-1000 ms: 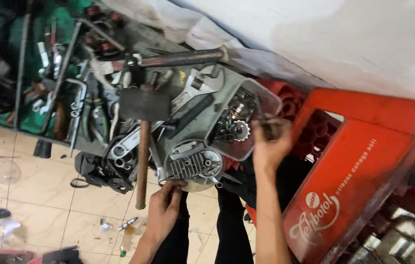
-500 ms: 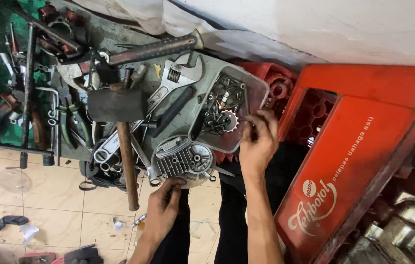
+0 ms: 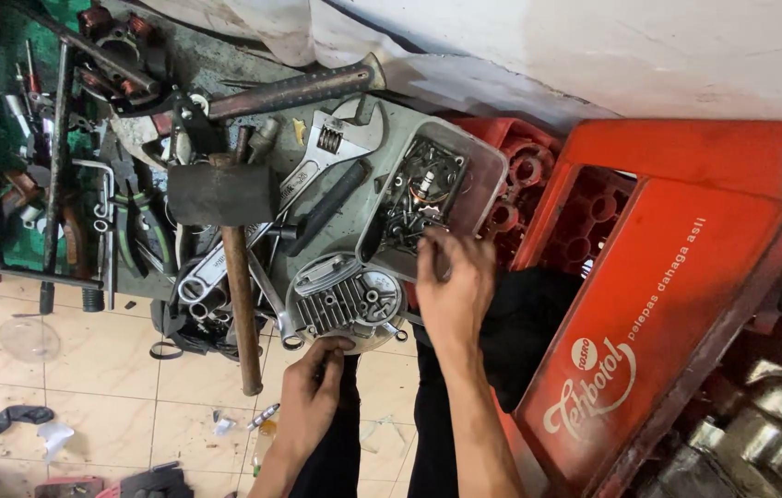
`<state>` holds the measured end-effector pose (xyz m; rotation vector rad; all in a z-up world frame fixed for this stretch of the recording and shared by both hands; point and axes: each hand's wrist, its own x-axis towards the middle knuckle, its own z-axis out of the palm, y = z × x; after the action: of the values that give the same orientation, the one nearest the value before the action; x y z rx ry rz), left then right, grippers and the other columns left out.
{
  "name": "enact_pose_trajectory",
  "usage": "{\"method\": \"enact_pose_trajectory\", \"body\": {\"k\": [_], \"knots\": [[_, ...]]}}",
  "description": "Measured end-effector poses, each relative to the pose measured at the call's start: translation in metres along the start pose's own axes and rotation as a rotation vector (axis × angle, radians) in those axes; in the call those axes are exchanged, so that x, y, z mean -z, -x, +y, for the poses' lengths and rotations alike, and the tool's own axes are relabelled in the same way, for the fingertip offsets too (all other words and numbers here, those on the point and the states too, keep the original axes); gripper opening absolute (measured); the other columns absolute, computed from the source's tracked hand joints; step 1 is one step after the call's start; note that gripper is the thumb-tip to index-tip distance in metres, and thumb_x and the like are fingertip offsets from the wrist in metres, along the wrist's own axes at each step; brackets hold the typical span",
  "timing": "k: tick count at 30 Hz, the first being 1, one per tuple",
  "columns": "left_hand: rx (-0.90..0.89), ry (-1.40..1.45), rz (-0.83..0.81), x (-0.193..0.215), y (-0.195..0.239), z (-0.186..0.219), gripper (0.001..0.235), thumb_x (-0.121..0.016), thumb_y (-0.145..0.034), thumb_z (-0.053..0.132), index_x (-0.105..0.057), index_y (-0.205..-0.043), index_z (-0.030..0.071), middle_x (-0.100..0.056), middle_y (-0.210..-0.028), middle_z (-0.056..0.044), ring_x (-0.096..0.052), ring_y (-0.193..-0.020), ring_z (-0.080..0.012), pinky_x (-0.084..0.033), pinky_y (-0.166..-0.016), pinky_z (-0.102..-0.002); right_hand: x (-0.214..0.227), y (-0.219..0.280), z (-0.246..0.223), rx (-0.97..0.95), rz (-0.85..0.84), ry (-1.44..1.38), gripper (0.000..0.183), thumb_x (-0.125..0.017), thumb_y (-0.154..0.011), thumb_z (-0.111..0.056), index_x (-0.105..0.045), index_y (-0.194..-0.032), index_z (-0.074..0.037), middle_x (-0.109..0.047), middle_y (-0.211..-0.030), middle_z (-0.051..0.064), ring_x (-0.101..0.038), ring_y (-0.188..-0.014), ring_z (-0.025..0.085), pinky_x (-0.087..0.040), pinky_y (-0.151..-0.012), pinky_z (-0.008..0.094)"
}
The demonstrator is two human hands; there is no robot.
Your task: The person picks small engine parts from a tray on a cluttered workbench, then kneels and sorts parts into a black bag on the floor. They then fit piston rings one at a time onto a motorcycle piston held in a cylinder assembly on a red stand, pressing each ring into place by hand.
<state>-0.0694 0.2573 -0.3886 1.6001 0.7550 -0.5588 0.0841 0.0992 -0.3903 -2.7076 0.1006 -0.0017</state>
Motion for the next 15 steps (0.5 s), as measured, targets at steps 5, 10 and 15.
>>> {"method": "enact_pose_trajectory", "body": {"k": [5,10,15], "knots": [[0.070,-0.013,-0.014,0.000,0.003,0.003,0.020,-0.054,-0.097,0.010,-0.071,-0.107,0.005,-0.057,-0.061,-0.006,-0.049,-0.056,-0.0123,-0.045,-0.055,-0.030,0.005,0.033,-0.019,-0.355,-0.351,-0.311,0.024,-0.073,-0.094,-0.025,-0.076,-0.114,-0.012,-0.075,-0.097,0.009,-0.075,-0.088,0.024,-0.058,-0.079,0.035],[-0.015,0.000,0.001,0.001,0.002,0.002,0.019,-0.054,-0.098,0.010,-0.070,-0.108,0.004,-0.062,-0.066,-0.004,-0.052,-0.058,-0.0105,-0.048,-0.057,-0.029,0.007,0.028,-0.047,-0.284,-0.389,-0.248,0.035,-0.075,-0.088,-0.024,-0.072,-0.121,-0.010,-0.074,-0.099,0.012,-0.073,-0.090,0.030,-0.056,-0.079,0.037],[0.189,0.058,-0.029,0.004,0.002,0.013,0.021,-0.053,-0.099,0.010,-0.071,-0.106,0.006,-0.059,-0.061,-0.004,-0.051,-0.049,-0.0112,-0.045,-0.049,-0.030,-0.018,0.001,-0.034,0.208,-0.183,-0.410,0.044,-0.078,-0.079,-0.013,-0.063,-0.118,0.002,-0.062,-0.130,0.026,-0.061,-0.120,0.043,-0.050,-0.099,0.048]]}}
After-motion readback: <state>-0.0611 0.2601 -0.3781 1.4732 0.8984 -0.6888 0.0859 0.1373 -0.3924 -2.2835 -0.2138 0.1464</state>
